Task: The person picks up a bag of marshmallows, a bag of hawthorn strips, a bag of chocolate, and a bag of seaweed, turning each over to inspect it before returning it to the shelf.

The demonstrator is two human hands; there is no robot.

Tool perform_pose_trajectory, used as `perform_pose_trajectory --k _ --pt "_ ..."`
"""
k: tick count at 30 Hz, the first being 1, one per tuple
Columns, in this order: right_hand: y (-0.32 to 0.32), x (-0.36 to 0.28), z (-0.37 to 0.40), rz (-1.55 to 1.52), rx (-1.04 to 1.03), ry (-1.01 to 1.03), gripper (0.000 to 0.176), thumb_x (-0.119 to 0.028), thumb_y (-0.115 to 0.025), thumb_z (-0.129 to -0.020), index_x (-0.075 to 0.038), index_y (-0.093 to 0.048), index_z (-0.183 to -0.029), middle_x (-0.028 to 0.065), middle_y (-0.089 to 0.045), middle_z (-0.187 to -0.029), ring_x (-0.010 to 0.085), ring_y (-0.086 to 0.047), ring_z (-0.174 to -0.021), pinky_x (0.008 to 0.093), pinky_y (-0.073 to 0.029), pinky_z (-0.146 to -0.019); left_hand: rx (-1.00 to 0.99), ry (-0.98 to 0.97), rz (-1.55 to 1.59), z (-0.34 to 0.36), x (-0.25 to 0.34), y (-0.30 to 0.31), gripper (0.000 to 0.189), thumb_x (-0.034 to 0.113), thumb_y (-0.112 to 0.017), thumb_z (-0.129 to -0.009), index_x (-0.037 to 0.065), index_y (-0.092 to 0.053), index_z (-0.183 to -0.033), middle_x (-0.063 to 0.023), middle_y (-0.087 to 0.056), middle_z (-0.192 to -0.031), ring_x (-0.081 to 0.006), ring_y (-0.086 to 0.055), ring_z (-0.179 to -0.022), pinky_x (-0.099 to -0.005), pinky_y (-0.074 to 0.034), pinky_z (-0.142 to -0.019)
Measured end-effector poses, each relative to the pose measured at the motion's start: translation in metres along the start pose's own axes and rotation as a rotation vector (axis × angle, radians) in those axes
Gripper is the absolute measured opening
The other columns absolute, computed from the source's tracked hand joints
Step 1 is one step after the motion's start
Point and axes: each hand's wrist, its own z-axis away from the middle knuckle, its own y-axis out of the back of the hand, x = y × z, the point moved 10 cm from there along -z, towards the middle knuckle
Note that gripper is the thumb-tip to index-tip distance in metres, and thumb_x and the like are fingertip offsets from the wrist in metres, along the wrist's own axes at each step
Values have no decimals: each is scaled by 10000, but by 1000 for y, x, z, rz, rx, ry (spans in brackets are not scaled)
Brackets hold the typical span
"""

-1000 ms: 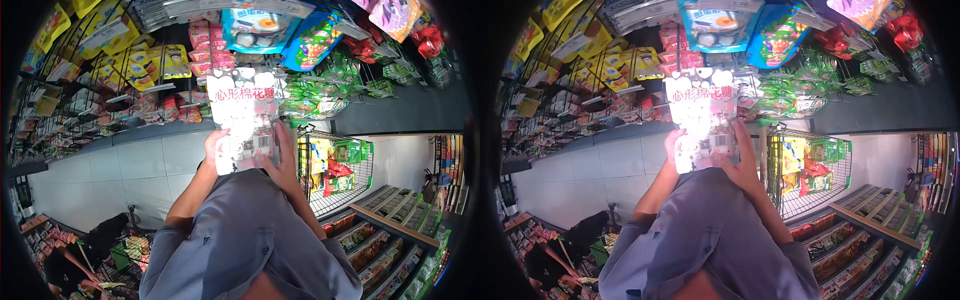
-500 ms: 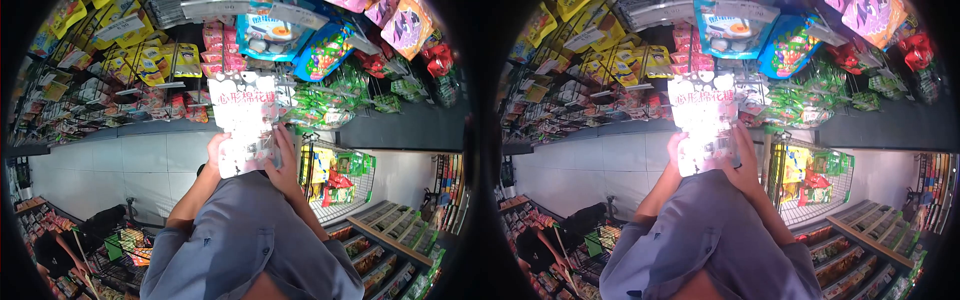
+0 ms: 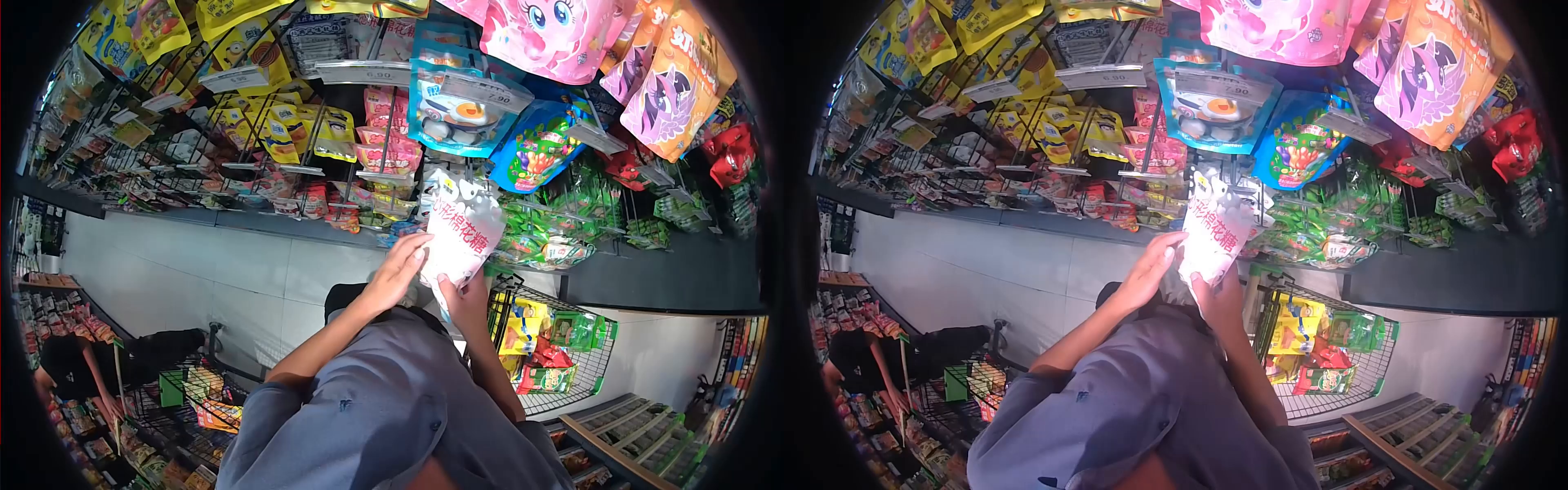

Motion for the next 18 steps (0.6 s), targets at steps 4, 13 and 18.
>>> perform_pose_trajectory --k 4,13,18 --pt "-2 21 -4 -36 -125 -109 484 -65 -678 -816 37 -488 -1249 100 -626 -1099 154 -619 -973 291 -492 -838 379 -27 86 -9 0 60 280 204 -664 -909 32 -557 -1103 -64 -572 -1066 -141 -554 -986 -270 -453 -843" --pt "-77 1 -19 26 -426 -197 266 -129 -708 -806 -20 -608 -1027 23 -635 -880 91 -596 -802 264 -475 -702 138 183 892 -66 31 116 281 34 -697 -855 -6 -570 -1102 -121 -691 -947 -171 -679 -869 -288 -556 -781" --pt "-112 -25 -59 -70 -246 -88 238 -175 -666 -882 -16 -614 -1052 39 -657 -950 81 -604 -807 251 -498 -678 206 107 729 -83 49 163 208 49 -713 -847 -9 -617 -1022 -108 -688 -911 -156 -675 -813 -287 -564 -747"
